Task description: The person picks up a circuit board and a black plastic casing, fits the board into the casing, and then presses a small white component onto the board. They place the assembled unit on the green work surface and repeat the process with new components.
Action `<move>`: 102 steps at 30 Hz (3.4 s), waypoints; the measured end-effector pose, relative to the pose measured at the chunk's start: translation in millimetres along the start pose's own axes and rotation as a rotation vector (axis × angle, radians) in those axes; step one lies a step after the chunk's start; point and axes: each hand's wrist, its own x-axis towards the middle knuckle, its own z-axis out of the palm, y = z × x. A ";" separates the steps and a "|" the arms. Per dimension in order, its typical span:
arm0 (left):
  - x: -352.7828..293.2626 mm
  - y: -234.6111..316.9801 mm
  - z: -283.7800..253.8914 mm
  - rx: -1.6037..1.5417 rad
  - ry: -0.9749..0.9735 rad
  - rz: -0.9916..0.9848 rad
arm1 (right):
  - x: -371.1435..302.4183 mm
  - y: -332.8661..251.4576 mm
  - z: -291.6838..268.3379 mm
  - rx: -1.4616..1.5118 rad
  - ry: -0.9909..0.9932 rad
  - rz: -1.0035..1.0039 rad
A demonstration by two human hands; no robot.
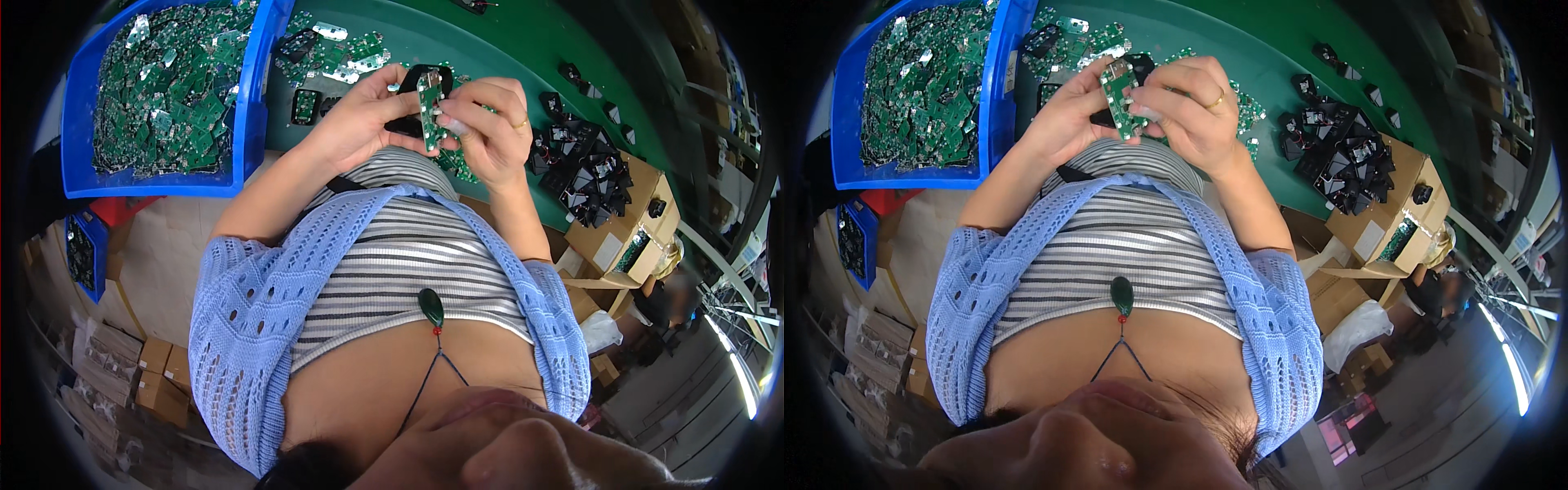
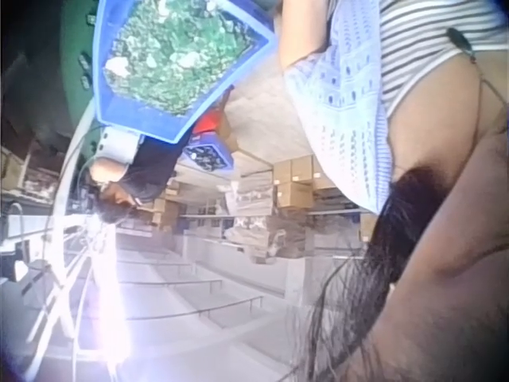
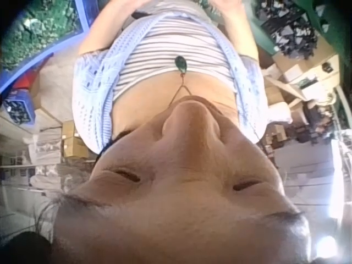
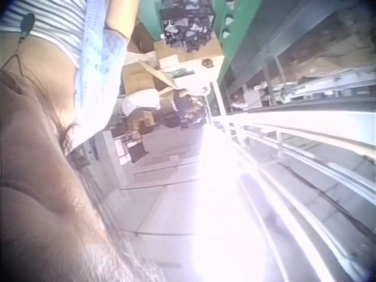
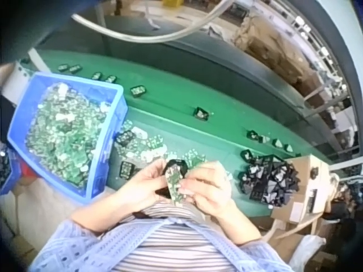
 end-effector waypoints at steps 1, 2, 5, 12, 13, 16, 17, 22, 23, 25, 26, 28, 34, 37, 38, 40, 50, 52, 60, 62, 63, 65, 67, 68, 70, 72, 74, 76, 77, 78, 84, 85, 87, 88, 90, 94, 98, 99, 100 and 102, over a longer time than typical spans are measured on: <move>0.3 -0.4 2.8 0.070 0.084 0.065 | 1.2 -1.1 0.6 0.002 -0.015 -0.005; 1.2 0.1 5.1 0.141 0.164 0.128 | 2.7 -1.7 0.4 -0.001 -0.028 -0.010; 7.3 -4.3 -3.8 0.663 0.245 0.405 | 4.6 -0.2 3.6 -0.006 -0.075 -0.018; 8.7 -7.2 9.7 0.671 0.365 0.603 | 0.3 -0.1 4.6 0.021 -0.100 0.060; 8.6 -7.7 8.2 0.671 0.369 0.604 | 0.5 -1.8 4.3 0.023 -0.131 0.085; 10.4 -9.5 3.8 0.650 0.388 0.578 | -3.6 -5.9 4.0 0.018 -0.142 0.058; 11.8 -10.4 2.5 0.647 0.373 0.573 | -4.7 -1.1 6.5 0.005 -0.109 0.002; 11.3 -9.5 3.9 0.703 0.397 0.566 | -5.5 -5.4 11.1 -0.011 -0.074 0.030; 11.6 -9.2 4.3 0.710 0.388 0.581 | -6.0 -5.9 11.6 -0.015 -0.067 0.024; 10.5 -7.9 4.8 0.719 0.378 0.597 | -2.6 -6.2 8.6 -0.036 -0.044 0.039; 9.2 -6.7 4.1 0.627 0.365 0.508 | -0.8 -5.5 6.7 -0.054 -0.022 0.055; 6.9 -5.6 5.1 0.537 0.351 0.421 | 2.1 -0.9 0.2 -0.126 -0.032 0.112; 4.1 -4.8 7.6 0.619 0.359 0.559 | 12.5 -1.0 -3.6 -0.228 -0.146 0.140; 1.0 -2.5 8.3 0.801 0.382 0.551 | 14.8 -2.2 -5.5 -0.284 -0.216 0.135; 1.7 -3.1 7.4 0.787 0.368 0.565 | 15.3 -0.9 -5.5 -0.281 -0.251 0.132; 4.9 -4.2 4.4 0.777 0.350 0.580 | 17.6 -0.4 -4.9 -0.280 -0.281 0.129; 23.7 -7.9 -5.6 0.752 0.378 0.590 | 20.3 14.9 -5.1 -0.353 -0.488 0.115; 28.2 -4.7 -7.5 0.753 0.409 0.550 | 20.6 25.2 -5.0 -0.319 -0.464 0.128; 43.3 1.2 -7.4 0.757 0.414 0.531 | 25.9 42.0 -2.6 -0.310 -0.424 0.170; 46.9 -0.2 -7.8 0.706 0.418 0.548 | 26.3 44.7 -2.6 -0.301 -0.427 0.177; 48.7 -0.7 -8.0 0.683 0.425 0.534 | 26.1 45.7 -1.8 -0.301 -0.465 0.173; 53.1 -1.6 -8.8 0.659 0.429 0.516 | 23.3 51.7 -0.2 -0.301 -0.503 0.174; 62.8 -1.0 -14.1 0.599 0.417 0.611 | 16.7 68.9 4.7 -0.203 -0.397 0.233; 68.2 -1.3 -21.2 0.599 0.426 0.609 | 14.9 74.7 7.2 -0.194 -0.400 0.234; 82.7 -1.1 -40.4 0.663 0.473 0.534 | 13.5 85.2 10.2 0.184 -0.283 0.498; 108.5 6.6 -60.4 0.618 0.602 0.412 | -5.9 131.0 17.7 0.070 -0.015 0.599; 136.8 15.7 -102.6 0.434 0.610 0.415 | -12.6 165.5 30.5 0.066 0.210 1.005; 177.8 27.9 -124.0 0.573 0.606 0.407 | -61.5 237.7 28.9 0.119 0.317 1.126; 197.4 32.3 -153.9 0.558 0.671 0.346 | -71.5 259.5 39.3 0.154 0.332 1.201; 215.8 33.8 -183.3 0.536 0.734 0.279 | -75.8 270.2 47.5 0.182 0.343 1.281; 274.7 57.6 -225.4 1.112 0.929 0.480 | -57.0 290.3 89.1 0.185 0.416 1.274; 278.5 57.2 -226.1 1.215 0.990 0.530 | -57.3 295.9 91.5 0.184 0.419 1.276; 270.5 67.8 -228.4 1.336 0.910 0.518 | -57.7 298.9 89.3 0.385 0.498 1.141; 269.1 70.2 -228.1 1.455 0.836 0.520 | -58.1 296.5 83.3 0.372 0.505 1.154; 263.2 74.6 -209.2 1.974 1.097 0.294 | -40.5 267.1 76.6 0.408 0.398 1.076; 234.4 77.3 -143.1 1.600 0.902 0.718 | -33.1 219.4 41.6 0.381 0.397 0.944; 166.3 26.2 -79.5 1.012 0.276 0.429 | -32.3 153.0 26.5 0.484 0.332 0.971; 145.8 13.0 -67.3 0.756 0.192 0.173 | -36.9 138.6 22.2 0.494 0.268 1.007; 127.4 8.8 -54.3 0.515 0.122 -0.053 | -40.9 125.4 19.7 0.506 0.203 1.040; 108.5 -10.5 -64.5 0.519 0.154 -0.136 | -52.8 106.6 20.8 0.597 0.244 1.101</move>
